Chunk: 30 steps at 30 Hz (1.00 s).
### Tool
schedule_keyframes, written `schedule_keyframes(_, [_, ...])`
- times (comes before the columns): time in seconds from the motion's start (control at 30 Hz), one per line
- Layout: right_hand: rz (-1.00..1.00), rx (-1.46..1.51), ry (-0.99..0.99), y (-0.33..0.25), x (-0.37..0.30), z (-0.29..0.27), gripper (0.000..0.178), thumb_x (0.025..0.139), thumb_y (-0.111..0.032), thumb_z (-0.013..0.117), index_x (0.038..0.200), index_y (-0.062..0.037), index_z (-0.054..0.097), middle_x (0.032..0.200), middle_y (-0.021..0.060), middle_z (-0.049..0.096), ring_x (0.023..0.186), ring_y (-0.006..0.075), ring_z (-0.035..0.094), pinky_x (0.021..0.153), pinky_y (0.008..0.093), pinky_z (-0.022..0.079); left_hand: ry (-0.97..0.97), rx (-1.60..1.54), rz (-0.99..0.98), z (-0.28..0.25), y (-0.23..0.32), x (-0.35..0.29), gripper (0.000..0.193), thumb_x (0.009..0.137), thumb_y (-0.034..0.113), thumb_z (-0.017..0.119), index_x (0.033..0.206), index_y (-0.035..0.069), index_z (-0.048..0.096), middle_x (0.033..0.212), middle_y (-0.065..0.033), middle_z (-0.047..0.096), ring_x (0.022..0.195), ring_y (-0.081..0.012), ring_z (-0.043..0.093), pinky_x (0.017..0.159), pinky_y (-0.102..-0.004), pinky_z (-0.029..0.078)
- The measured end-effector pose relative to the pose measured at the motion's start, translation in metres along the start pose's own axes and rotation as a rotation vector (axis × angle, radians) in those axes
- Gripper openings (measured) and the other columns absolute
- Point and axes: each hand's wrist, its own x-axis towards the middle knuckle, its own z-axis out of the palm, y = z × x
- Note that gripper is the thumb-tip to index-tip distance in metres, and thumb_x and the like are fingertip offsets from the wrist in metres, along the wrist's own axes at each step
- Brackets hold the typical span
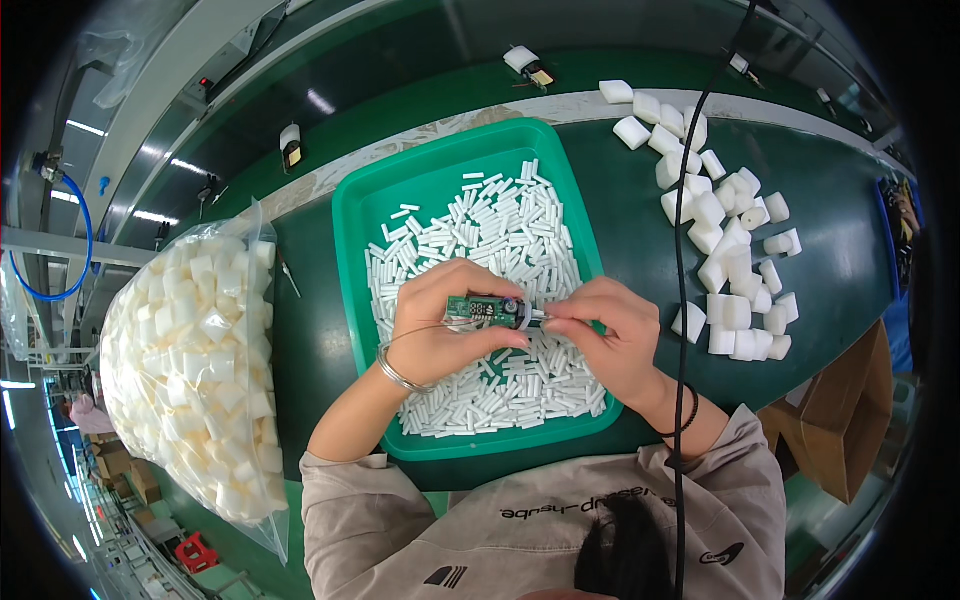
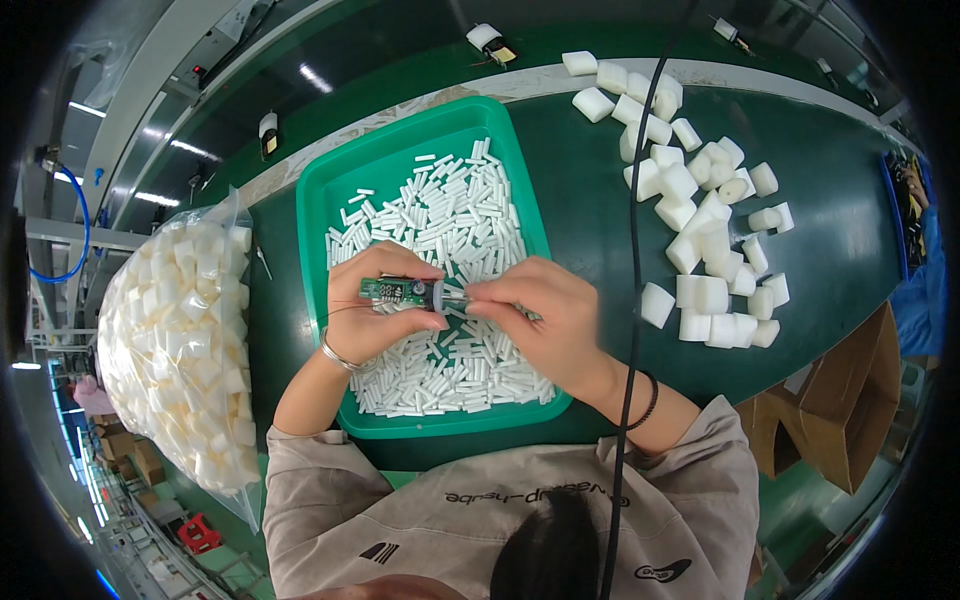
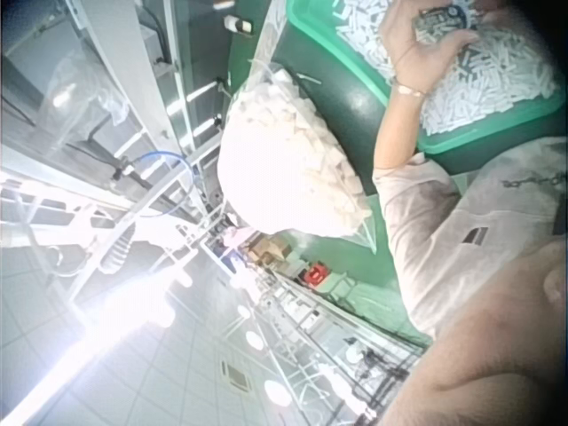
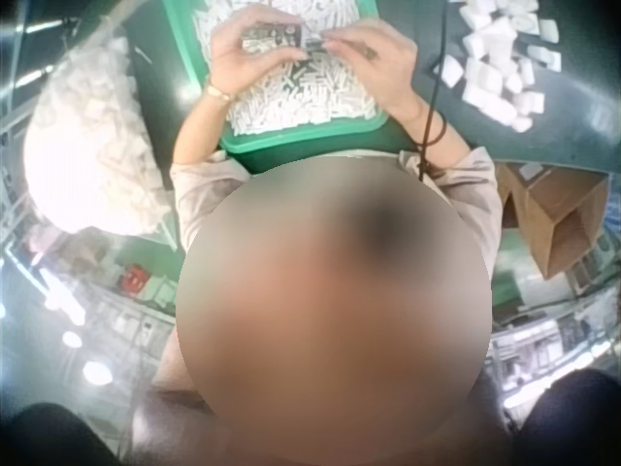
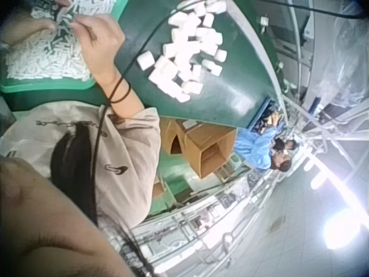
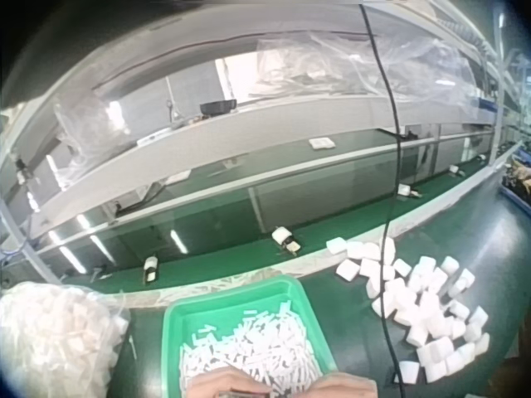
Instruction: The person places a small white component onto a circuit board and wraps a white foam piece around the assembly by hand.
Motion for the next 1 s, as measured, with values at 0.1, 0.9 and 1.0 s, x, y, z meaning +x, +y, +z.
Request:
schedule_keyframes(0.1, [-0.118,-0.073,-0.014,-0.001,0.002,-0.001,0.018,0.061,-0.002,0.069,0.079,-0.0049,0.065,0.066,0.0054,0.058,0.057,0.0169,0.055,0.051,0.0258,0.042,-0.040,-0.052,-0.121,0.002,0.001,-0.004,0.035,0.054,0.015,0.079,0.083,0.006,0.062,0.078,-0.0055,0.062,0.069,-0.0150,0.060,0.062,-0.0236,0.046])
schedule_keyframes(0.9, [-0.526,-0.348,-0.007,-0.002,0.003,-0.005,0.022,0.056,-0.002,0.069,0.076,-0.0007,0.060,0.068,0.0051,0.054,0.059,0.0196,0.054,0.049,0.0254,0.045,-0.011,-0.479,-0.507,0.009,0.003,-0.011,0.032,0.055,0.004,0.078,0.079,0.002,0.057,0.072,-0.0004,0.056,0.068,-0.0065,0.051,0.062,-0.0206,0.042])
schedule_keyframes(1.0, [-0.604,-0.453,0.002,0.002,-0.001,-0.006,0.021,0.056,-0.004,0.066,0.076,-0.0010,0.059,0.068,0.0038,0.053,0.060,0.0183,0.054,0.048,0.0245,0.045,-0.035,-0.334,-0.450,0.011,0.005,-0.010,0.032,0.055,0.004,0.078,0.080,0.002,0.059,0.076,-0.0032,0.060,0.069,-0.0077,0.055,0.063,-0.0204,0.044])
